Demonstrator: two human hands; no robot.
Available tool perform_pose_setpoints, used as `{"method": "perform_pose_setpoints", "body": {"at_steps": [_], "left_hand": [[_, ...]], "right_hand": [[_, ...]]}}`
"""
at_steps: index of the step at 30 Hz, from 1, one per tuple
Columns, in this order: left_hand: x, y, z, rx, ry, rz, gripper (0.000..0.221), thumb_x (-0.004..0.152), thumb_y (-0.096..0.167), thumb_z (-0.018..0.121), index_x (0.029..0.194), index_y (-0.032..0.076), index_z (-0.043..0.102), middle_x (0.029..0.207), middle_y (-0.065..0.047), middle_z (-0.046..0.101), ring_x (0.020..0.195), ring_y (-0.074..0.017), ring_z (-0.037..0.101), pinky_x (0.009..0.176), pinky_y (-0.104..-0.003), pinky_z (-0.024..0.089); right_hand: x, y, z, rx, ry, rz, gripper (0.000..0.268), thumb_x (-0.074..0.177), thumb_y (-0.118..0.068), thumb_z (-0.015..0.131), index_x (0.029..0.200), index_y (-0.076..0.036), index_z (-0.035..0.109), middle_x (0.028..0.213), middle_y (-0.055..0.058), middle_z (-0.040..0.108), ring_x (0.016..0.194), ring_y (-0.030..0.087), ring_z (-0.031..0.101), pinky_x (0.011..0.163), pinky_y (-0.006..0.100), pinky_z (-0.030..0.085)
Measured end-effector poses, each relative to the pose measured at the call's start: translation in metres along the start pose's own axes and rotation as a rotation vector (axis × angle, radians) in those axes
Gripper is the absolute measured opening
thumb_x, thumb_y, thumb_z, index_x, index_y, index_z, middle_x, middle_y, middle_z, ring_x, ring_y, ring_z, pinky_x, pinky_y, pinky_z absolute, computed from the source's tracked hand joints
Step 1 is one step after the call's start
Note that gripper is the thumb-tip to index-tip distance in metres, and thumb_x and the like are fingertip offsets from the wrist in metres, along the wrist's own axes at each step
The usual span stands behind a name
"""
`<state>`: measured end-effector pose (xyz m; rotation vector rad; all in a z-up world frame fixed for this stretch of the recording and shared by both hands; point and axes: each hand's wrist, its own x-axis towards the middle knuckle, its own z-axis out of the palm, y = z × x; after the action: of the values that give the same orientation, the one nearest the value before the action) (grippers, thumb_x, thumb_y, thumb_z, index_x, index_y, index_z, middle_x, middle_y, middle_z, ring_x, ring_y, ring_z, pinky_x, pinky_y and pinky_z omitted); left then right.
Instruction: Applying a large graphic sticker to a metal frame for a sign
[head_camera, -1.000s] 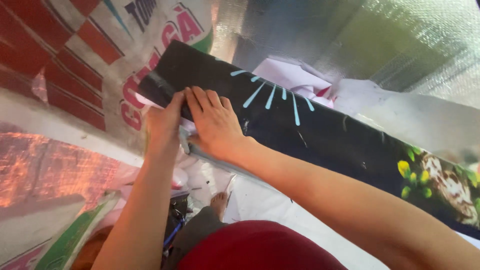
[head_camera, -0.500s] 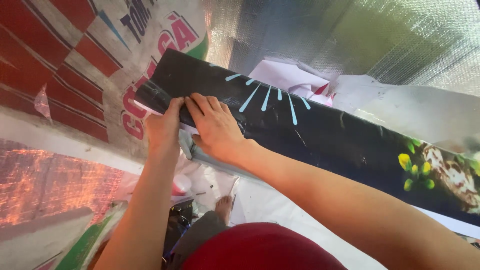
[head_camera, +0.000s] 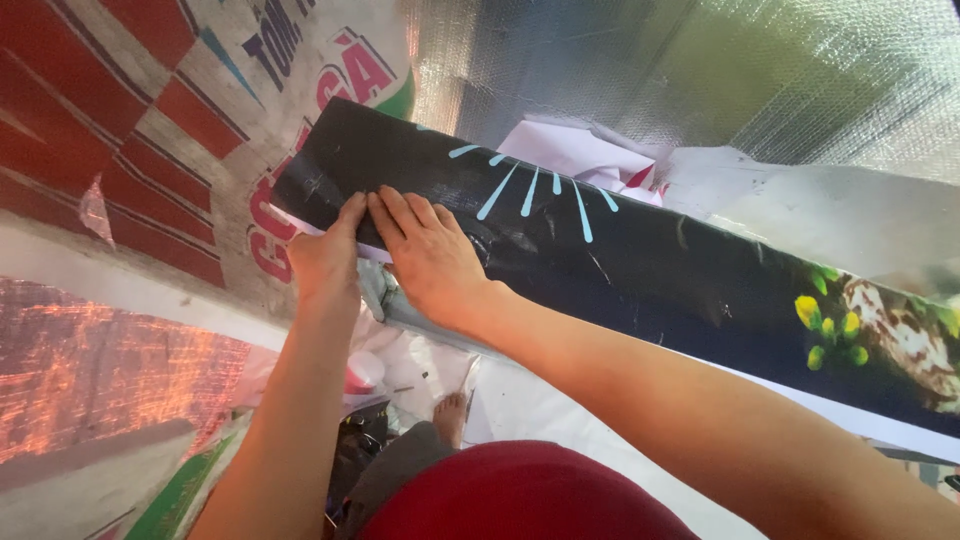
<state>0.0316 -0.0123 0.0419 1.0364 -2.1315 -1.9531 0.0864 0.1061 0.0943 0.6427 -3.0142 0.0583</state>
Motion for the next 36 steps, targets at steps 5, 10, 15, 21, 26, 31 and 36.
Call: {"method": "perform_pose_setpoints", "body": {"at_steps": [5, 10, 15, 21, 26, 31, 36], "left_hand": [[-0.006, 0.011, -0.011, 0.123, -0.033, -0.073, 0.096, 0.061, 0.061, 0.095, 0.122, -0.006, 0.065, 0.110, -0.021, 0.072, 0.102, -0.0306, 0.075, 0.068, -0.041, 0.060], [-0.014, 0.020, -0.015, 0.111, -0.047, -0.108, 0.097, 0.066, 0.057, 0.094, 0.126, -0.012, 0.061, 0.110, -0.021, 0.070, 0.094, -0.0284, 0.075, 0.058, -0.043, 0.056], [-0.006, 0.015, -0.014, 0.110, -0.025, -0.109, 0.091, 0.064, 0.058, 0.095, 0.117, -0.010, 0.064, 0.094, -0.020, 0.068, 0.077, -0.0276, 0.073, 0.050, -0.038, 0.054], [-0.005, 0.022, -0.014, 0.076, -0.028, -0.089, 0.087, 0.064, 0.055, 0.097, 0.112, -0.011, 0.065, 0.089, -0.021, 0.067, 0.073, -0.0313, 0.073, 0.048, -0.041, 0.053], [0.019, 0.010, -0.019, 0.070, -0.016, 0.019, 0.073, 0.067, 0.045, 0.092, 0.117, -0.003, 0.069, 0.100, -0.020, 0.072, 0.095, -0.0309, 0.075, 0.068, -0.045, 0.058], [-0.049, 0.110, -0.083, -0.006, -0.124, 0.205, 0.030, 0.084, 0.028, 0.073, 0.112, 0.021, 0.065, 0.073, -0.001, 0.067, 0.054, -0.0058, 0.058, 0.047, -0.022, 0.036], [0.019, 0.108, -0.069, 0.189, -0.382, 0.260, 0.018, 0.085, 0.033, 0.069, 0.078, 0.016, 0.070, 0.062, 0.004, 0.063, 0.036, -0.0044, 0.035, 0.030, -0.026, 0.022]], "right_hand": [[0.000, -0.003, -0.002, -0.029, -0.026, 0.004, 0.084, 0.093, -0.030, 0.074, 0.160, -0.004, 0.029, 0.159, 0.012, 0.036, 0.144, 0.027, 0.036, 0.113, 0.040, 0.038], [0.002, -0.004, 0.002, -0.068, -0.015, 0.006, 0.087, 0.093, -0.033, 0.074, 0.160, -0.005, 0.027, 0.160, 0.012, 0.035, 0.144, 0.026, 0.036, 0.114, 0.040, 0.038], [0.002, -0.005, -0.003, -0.048, -0.017, -0.005, 0.088, 0.091, -0.033, 0.075, 0.160, -0.004, 0.028, 0.159, 0.012, 0.035, 0.143, 0.026, 0.037, 0.112, 0.039, 0.038], [0.000, -0.014, -0.012, -0.196, -0.031, 0.002, 0.118, 0.074, -0.052, 0.089, 0.161, -0.003, 0.025, 0.159, 0.012, 0.034, 0.143, 0.024, 0.035, 0.112, 0.037, 0.037], [0.013, -0.002, 0.007, -0.013, 0.216, 0.007, 0.065, 0.085, -0.019, 0.070, 0.146, -0.006, 0.052, 0.139, 0.010, 0.059, 0.125, 0.029, 0.057, 0.092, 0.042, 0.051], [0.042, 0.033, 0.018, 0.593, 0.250, 0.028, 0.041, 0.083, -0.008, 0.061, 0.122, -0.006, 0.073, 0.112, 0.022, 0.075, 0.103, 0.049, 0.069, 0.087, 0.061, 0.055], [0.051, 0.041, -0.039, 0.975, -0.124, 0.486, 0.054, 0.093, -0.039, 0.059, 0.140, -0.013, 0.063, 0.121, 0.013, 0.076, 0.079, 0.012, 0.068, 0.075, 0.026, 0.056]]}}
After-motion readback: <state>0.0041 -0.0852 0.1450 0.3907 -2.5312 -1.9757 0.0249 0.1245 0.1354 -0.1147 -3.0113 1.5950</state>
